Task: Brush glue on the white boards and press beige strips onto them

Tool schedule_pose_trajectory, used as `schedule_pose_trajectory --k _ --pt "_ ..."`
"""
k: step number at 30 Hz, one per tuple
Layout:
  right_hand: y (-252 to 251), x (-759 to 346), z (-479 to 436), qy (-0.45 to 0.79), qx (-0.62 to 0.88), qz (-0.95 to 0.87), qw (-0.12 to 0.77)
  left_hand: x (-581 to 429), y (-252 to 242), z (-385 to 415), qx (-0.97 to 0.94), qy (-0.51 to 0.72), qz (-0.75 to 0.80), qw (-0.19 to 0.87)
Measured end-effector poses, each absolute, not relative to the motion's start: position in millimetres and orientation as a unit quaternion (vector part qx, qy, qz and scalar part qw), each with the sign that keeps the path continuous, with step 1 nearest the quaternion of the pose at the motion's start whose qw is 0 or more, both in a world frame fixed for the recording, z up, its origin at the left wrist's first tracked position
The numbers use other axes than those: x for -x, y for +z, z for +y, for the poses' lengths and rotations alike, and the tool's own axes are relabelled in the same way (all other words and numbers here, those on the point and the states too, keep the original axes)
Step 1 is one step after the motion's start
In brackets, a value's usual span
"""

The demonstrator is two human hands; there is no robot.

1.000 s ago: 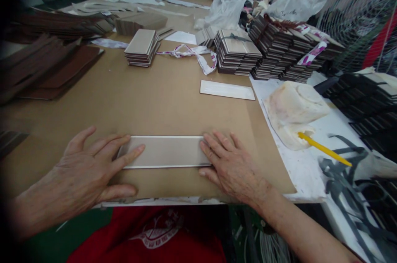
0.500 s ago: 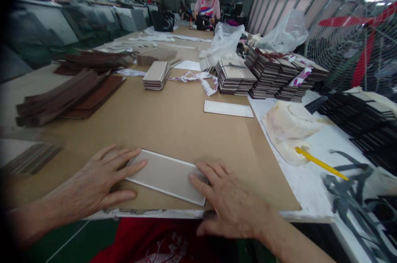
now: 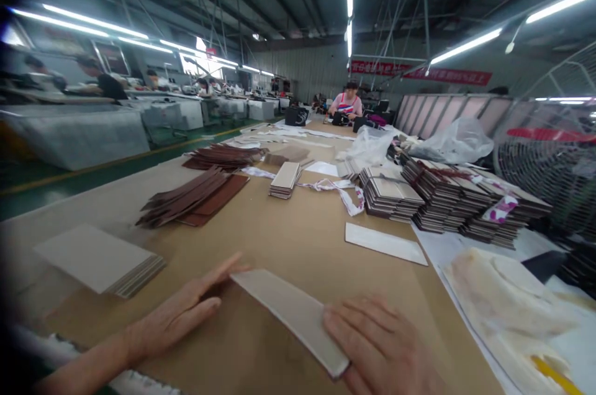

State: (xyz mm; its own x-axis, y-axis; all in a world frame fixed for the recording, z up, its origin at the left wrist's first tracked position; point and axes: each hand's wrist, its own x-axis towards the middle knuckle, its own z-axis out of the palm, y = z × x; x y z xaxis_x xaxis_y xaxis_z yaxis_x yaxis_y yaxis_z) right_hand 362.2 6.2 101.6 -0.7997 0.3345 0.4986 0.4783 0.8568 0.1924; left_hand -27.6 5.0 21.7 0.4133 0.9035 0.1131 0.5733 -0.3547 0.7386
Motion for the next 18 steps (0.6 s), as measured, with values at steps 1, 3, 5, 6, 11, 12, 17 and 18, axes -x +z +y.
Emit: schedule_pose_trajectory --k 1,3,5,6,11,12,17,18 --pt "111.1 -357.8 21.2 -0.162 0.231 -0.927 0.246 29.8 17.2 6.1 -0.75 0.301 0.479 0.344" --pt "126.1 -343.1 61.4 -0.178 0.26 -0.91 0.271 32.6 8.3 9.0 -0.701 0.36 0.477 0.39" --pt "135.7 -320.2 112.5 -0.195 0.287 -0.893 0.287 33.4 0.9 11.7 -0.687 0.37 0.482 0.4" --pt "138.7 -306.0 140.1 -0.203 0.3 -0.888 0.282 33.4 -1.9 12.7 -0.695 0.355 0.49 0.388" --pt "135.1 -224.1 263.0 -0.253 0.424 -0.854 0.166 33.5 -3.0 13.6 -0.751 0.275 0.516 0.307" --pt "130.2 -209.1 280.4 -0.253 0.431 -0.852 0.153 33.3 -0.5 14.0 -0.756 0.276 0.509 0.304" --pt "93.4 -157.8 325.0 -0.233 0.425 -0.871 0.075 28.3 18.4 19.7 -0.77 0.312 0.471 0.297" --pt "86.4 -152.2 327.2 -0.23 0.42 -0.876 0.062 27.2 22.0 20.8 -0.773 0.315 0.467 0.293"
